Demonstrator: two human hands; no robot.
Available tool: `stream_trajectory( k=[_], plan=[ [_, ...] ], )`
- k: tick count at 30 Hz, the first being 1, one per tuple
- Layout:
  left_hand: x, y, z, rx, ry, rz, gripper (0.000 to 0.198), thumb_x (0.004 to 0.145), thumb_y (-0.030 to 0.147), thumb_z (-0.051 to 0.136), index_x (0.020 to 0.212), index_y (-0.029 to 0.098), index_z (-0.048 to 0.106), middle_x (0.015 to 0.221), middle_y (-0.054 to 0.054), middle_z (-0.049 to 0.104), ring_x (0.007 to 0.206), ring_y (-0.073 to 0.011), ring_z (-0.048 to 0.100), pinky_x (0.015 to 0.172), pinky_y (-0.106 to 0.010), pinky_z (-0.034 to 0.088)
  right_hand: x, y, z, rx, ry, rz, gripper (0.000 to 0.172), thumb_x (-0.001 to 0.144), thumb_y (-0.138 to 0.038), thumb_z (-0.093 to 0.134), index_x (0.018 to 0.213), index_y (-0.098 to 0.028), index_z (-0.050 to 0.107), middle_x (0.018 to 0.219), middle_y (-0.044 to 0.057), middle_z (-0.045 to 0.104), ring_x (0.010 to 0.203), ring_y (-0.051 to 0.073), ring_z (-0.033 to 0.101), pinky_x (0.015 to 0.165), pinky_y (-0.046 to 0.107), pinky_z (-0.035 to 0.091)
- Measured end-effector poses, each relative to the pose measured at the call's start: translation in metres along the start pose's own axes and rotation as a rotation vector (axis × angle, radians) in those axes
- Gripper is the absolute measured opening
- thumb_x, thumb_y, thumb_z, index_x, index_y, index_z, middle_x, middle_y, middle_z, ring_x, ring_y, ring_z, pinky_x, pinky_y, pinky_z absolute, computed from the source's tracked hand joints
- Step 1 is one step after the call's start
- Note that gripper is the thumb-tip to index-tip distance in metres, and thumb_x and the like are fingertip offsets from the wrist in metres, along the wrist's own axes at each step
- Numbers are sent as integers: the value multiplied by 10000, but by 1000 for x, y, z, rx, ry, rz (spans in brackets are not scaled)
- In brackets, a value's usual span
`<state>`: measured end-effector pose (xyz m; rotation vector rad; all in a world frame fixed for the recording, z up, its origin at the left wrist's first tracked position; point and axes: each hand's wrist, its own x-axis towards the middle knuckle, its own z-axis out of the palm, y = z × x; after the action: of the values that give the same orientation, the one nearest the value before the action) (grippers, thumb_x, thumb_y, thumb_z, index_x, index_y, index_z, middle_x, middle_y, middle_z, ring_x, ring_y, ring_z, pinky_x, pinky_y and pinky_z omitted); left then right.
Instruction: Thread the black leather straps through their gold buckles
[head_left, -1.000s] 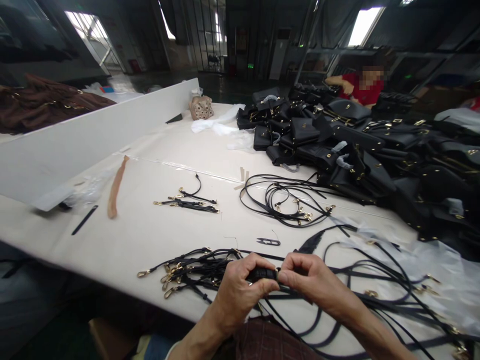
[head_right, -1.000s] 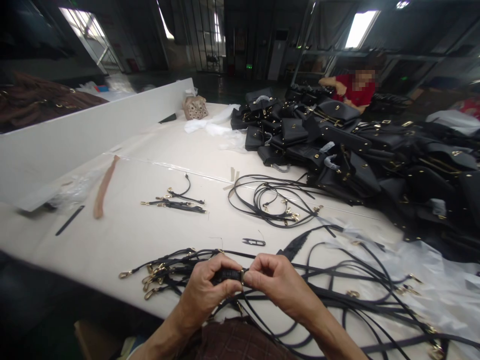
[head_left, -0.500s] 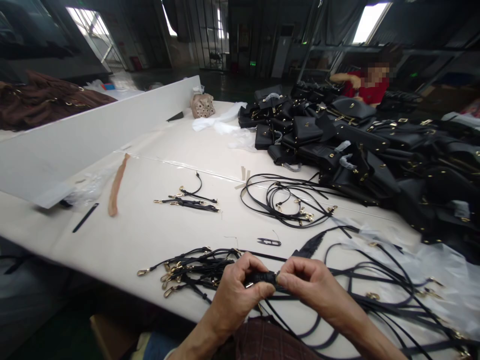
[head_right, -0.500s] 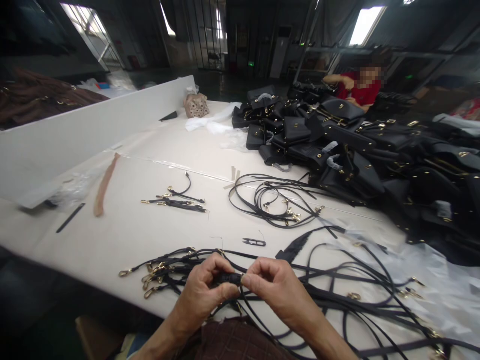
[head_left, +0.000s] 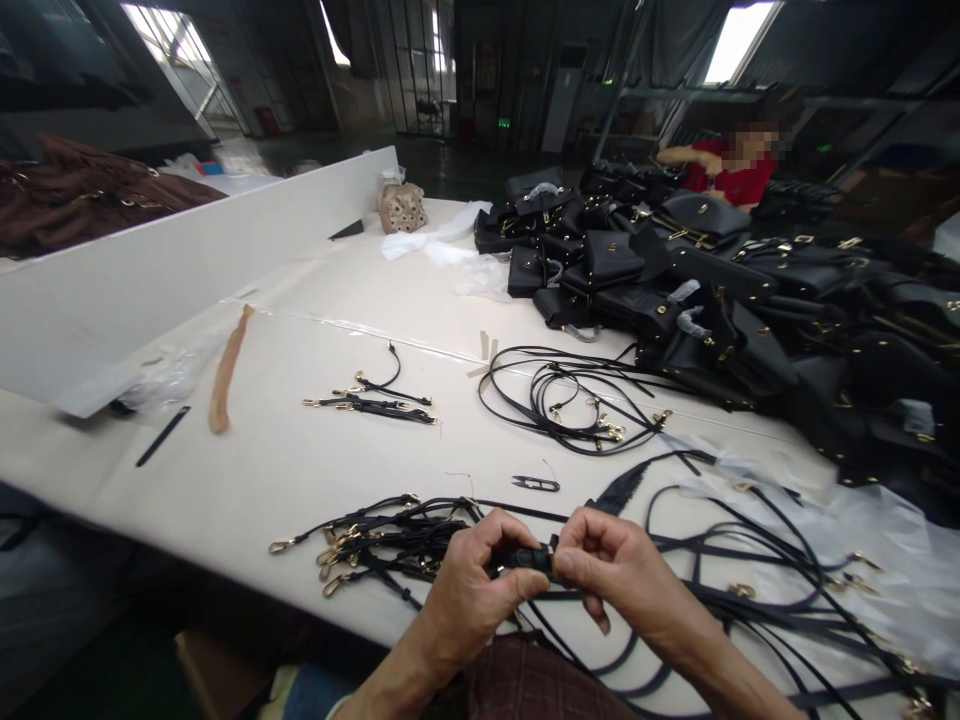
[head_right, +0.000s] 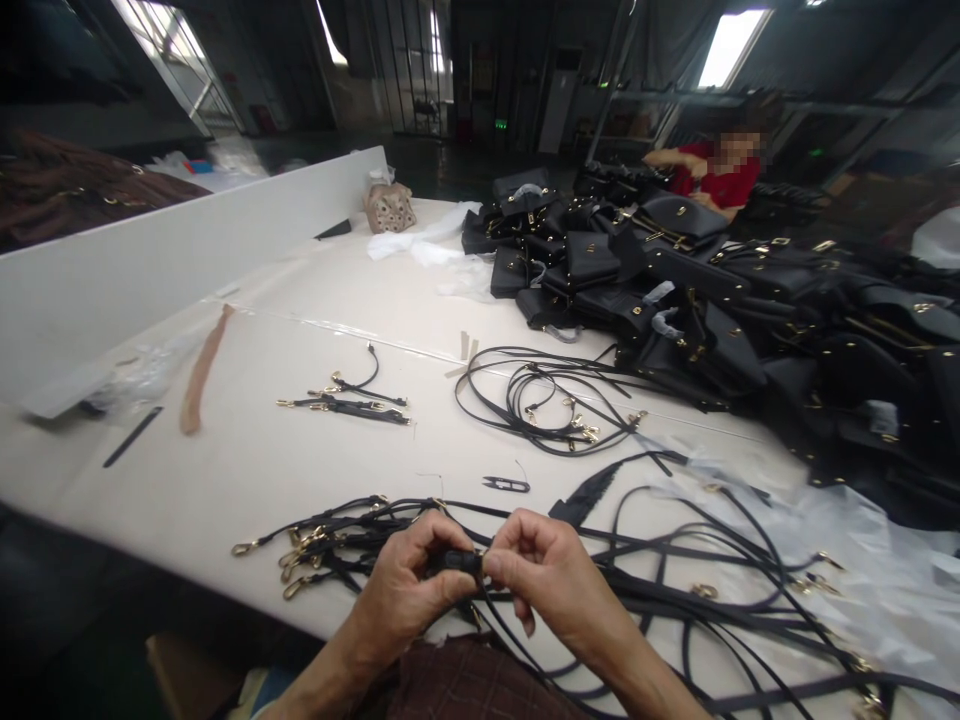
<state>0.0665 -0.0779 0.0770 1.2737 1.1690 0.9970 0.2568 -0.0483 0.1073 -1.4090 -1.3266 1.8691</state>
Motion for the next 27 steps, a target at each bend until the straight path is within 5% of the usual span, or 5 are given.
stream_trajectory(
  k=[4, 8, 12, 16, 27],
  plan=[
    [5, -2, -5, -46, -23, 15, 133, 746, 244, 726, 843, 162, 687, 725, 11, 630, 661, -118, 537, 623, -216, 405, -2, -4, -8, -366, 142, -162, 172, 740, -323, 727, 795, -192, 630, 646, -30, 558, 512, 117, 500, 451, 218, 420],
    [8, -10, -4, -208, -30, -23, 184, 805, 313, 684, 899, 158, 653, 774, -8, 625, 723, -141, 563, 673, -240, 426, -1, -10, -6, -717, 188, -606, 417, 673, -208, 817, 1054, -247, 653, 1035, 49, 667, 955, 233, 612, 852, 334, 504],
    [9, -13, -2, -221, 20, 48, 253, 831, 405, 654, 871, 185, 534, 824, -16, 597, 771, -162, 555, 693, -262, 426, 8, -1, 5, -741, 182, -798, 202, 855, -230, 689, 1050, -223, 636, 864, 37, 700, 781, 193, 653, 699, 286, 518],
    [8, -13, -6, 217, 161, 243, 332, 926, 472, 476, 737, 198, 465, 808, -23, 528, 812, -188, 487, 782, -319, 371, 12, 7, 7, -824, 256, -914, 156, 894, -242, 654, 1036, -184, 628, 827, 56, 689, 753, 204, 640, 684, 312, 500],
    [15, -5, -3, 30, -305, 14, 450, 931, 474, 443, 591, 195, 346, 581, 58, 305, 554, -99, 302, 533, -252, 240, 7, 4, 8, -809, 145, -908, 86, 863, -222, 690, 932, -199, 642, 748, 20, 688, 661, 176, 614, 659, 311, 468]
  ],
)
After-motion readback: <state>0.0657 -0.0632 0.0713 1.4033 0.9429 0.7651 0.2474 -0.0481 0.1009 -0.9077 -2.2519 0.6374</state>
